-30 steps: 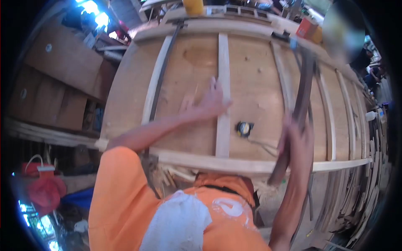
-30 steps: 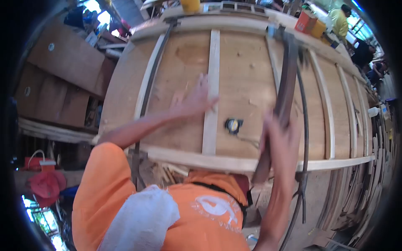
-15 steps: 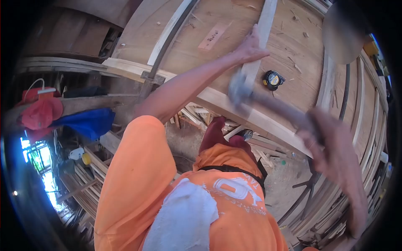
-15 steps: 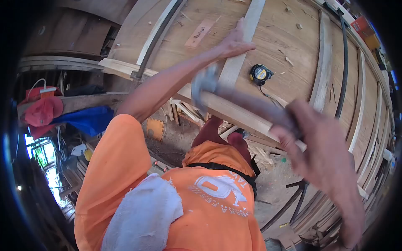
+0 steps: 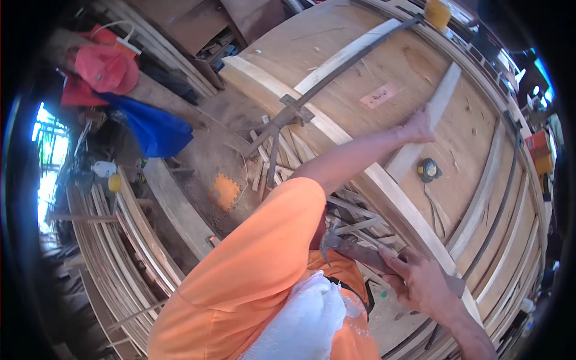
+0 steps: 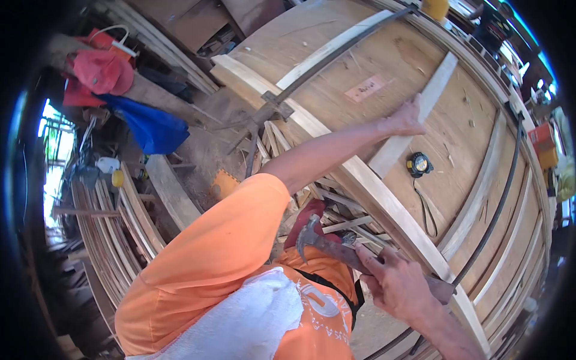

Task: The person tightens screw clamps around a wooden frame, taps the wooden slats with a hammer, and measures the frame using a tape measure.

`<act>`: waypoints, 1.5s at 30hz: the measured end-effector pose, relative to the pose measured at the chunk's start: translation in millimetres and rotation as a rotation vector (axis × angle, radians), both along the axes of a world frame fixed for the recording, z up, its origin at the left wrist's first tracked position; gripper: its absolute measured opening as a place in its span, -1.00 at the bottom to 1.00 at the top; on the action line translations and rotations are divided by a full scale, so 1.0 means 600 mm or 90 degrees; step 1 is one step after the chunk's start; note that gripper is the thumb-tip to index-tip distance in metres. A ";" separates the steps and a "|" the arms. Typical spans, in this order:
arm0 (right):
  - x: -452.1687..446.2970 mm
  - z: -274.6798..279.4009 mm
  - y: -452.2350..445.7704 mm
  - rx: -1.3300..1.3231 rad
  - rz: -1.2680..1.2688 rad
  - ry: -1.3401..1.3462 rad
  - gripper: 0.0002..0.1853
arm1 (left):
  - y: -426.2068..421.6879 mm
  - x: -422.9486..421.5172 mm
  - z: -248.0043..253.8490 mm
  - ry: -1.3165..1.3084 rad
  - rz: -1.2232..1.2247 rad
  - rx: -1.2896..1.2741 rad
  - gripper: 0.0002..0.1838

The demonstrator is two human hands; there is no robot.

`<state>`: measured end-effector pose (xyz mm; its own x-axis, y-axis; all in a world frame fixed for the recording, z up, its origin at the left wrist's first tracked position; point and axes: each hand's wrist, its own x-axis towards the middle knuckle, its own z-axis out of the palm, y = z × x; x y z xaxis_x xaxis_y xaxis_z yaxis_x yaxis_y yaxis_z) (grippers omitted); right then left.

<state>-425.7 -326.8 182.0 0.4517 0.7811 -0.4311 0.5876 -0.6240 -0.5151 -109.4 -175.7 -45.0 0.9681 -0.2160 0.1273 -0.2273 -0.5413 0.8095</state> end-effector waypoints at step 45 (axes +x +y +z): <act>-0.027 0.075 -0.086 0.195 -0.626 0.190 -0.32 | 0.009 -0.049 -0.028 0.043 -0.001 0.013 0.39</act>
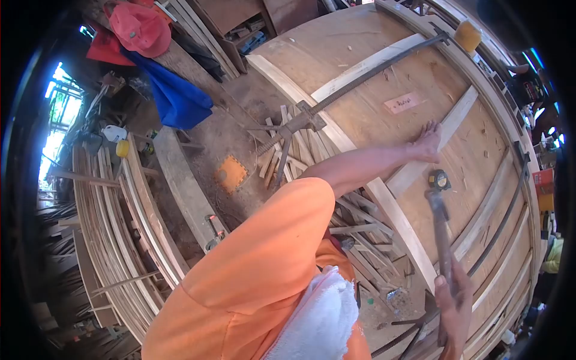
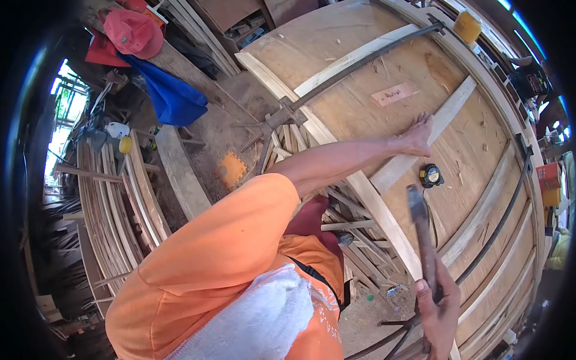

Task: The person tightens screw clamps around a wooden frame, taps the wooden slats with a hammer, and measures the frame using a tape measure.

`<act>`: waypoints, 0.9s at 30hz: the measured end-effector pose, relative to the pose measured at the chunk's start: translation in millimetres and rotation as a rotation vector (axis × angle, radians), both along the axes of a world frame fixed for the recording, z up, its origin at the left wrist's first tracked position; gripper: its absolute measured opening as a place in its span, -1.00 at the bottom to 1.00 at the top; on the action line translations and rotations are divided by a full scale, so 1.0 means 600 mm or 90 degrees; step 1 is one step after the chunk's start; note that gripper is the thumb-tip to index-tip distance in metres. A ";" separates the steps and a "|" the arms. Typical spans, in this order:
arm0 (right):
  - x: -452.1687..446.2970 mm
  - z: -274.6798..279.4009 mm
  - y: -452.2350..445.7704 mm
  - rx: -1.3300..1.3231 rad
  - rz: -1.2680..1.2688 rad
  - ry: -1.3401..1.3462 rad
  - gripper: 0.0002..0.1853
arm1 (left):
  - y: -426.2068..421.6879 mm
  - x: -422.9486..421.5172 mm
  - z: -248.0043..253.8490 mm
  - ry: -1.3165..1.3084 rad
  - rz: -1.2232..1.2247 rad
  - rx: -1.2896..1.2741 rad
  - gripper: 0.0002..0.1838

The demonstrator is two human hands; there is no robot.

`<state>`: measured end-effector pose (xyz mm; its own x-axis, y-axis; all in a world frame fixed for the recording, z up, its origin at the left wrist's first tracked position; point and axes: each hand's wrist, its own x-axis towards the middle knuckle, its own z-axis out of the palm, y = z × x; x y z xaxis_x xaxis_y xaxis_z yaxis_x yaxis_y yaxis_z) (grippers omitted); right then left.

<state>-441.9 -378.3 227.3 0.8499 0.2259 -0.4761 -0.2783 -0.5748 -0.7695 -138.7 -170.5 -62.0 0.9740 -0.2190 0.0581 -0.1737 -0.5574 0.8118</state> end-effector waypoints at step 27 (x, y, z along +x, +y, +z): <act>-0.092 -0.152 0.031 -0.348 0.451 -0.398 -0.34 | 0.022 -0.003 0.042 -0.183 0.040 0.095 0.14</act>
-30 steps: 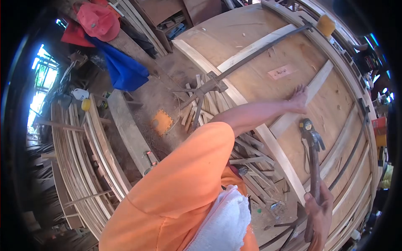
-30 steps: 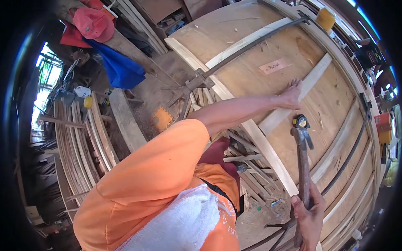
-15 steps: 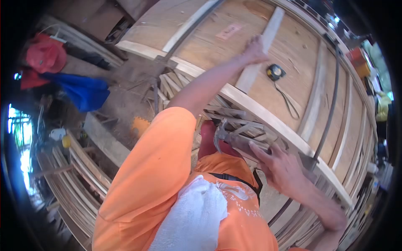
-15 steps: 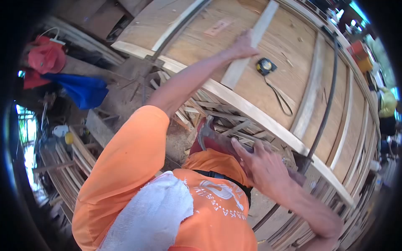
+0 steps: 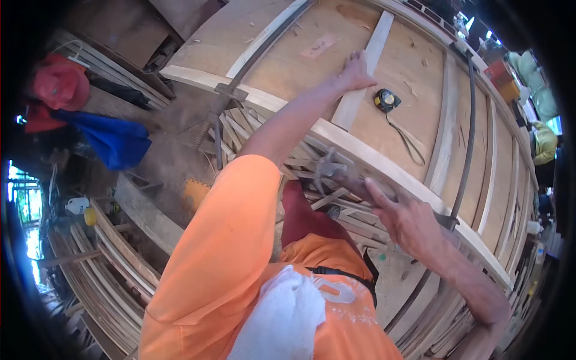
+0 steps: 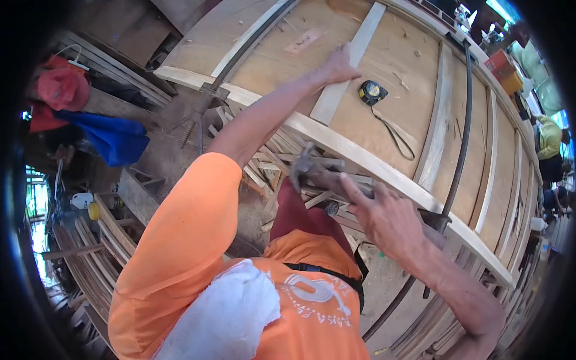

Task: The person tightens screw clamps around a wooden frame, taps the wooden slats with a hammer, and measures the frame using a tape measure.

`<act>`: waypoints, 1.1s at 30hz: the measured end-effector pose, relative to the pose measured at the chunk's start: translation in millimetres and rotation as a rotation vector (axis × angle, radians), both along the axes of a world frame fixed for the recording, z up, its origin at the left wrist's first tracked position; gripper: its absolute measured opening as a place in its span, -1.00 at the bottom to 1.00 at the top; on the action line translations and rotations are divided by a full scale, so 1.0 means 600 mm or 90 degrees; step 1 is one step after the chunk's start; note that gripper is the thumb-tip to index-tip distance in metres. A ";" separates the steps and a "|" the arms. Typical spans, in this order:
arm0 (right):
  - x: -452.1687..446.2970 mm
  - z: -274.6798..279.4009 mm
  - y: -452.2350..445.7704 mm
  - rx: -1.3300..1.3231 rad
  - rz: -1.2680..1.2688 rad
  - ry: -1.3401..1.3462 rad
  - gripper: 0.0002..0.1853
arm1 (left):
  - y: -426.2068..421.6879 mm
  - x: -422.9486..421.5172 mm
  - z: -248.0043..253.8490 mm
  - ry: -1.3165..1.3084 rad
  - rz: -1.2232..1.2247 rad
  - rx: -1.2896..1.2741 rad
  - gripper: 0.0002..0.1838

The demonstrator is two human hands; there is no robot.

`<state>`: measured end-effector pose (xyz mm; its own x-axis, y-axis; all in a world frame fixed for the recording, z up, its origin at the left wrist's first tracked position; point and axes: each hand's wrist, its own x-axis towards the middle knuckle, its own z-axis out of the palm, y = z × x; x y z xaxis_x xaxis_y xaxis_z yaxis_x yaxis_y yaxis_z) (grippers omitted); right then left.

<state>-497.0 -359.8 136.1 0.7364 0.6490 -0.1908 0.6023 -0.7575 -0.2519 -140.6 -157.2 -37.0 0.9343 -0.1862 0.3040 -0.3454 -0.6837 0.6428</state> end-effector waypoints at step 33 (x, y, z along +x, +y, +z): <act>-0.206 0.201 0.007 0.795 -1.175 0.389 -0.46 | -0.038 -0.052 0.067 -0.030 -0.029 0.168 0.17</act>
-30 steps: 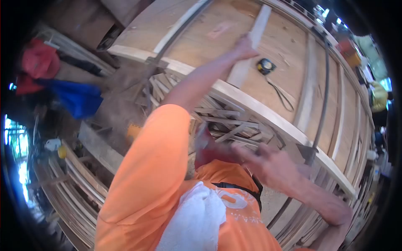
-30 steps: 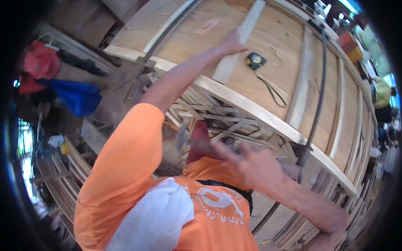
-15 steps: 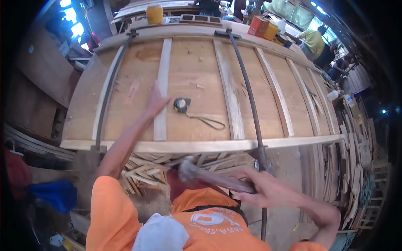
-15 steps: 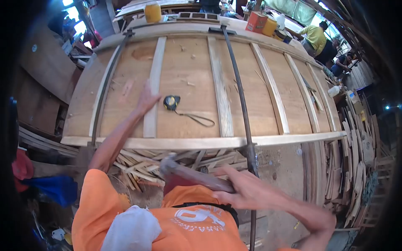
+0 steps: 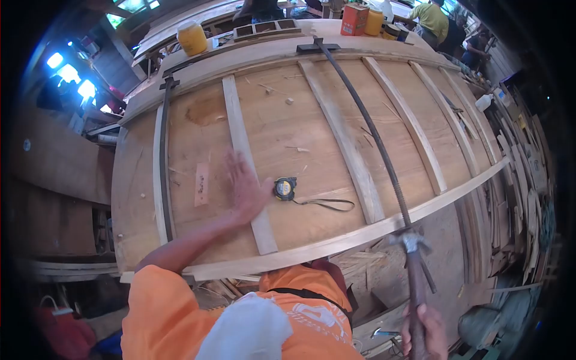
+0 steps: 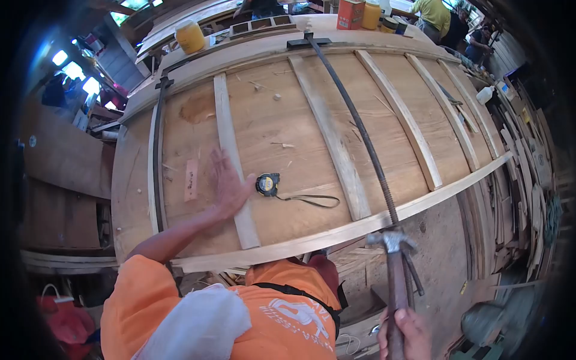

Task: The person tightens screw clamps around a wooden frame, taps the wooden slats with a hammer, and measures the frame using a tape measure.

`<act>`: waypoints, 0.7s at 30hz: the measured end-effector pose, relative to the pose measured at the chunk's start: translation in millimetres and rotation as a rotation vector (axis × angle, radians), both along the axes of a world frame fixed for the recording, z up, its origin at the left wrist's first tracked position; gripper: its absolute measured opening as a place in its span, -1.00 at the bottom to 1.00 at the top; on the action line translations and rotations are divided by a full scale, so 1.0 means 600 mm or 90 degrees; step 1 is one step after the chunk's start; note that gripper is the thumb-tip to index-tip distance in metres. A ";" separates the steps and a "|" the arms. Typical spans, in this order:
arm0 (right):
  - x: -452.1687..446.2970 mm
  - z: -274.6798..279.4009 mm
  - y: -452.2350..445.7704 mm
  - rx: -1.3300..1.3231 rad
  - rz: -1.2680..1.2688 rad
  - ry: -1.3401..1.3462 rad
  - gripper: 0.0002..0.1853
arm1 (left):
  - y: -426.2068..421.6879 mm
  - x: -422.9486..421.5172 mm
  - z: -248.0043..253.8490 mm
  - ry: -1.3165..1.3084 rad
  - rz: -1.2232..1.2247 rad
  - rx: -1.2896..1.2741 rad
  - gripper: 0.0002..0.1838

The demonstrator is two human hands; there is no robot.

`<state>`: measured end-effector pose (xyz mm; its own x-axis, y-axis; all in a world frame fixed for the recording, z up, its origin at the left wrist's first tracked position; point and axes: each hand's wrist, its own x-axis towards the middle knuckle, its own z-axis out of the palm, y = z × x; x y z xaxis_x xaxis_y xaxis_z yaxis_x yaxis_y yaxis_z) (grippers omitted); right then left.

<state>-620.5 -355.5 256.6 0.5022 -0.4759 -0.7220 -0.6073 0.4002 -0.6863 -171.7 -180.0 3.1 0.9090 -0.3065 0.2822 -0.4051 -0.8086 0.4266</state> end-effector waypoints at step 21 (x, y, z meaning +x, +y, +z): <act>0.141 -0.275 0.231 0.215 -0.764 -0.370 -0.60 | -0.373 -0.011 -0.021 -0.058 -1.059 -0.081 -0.34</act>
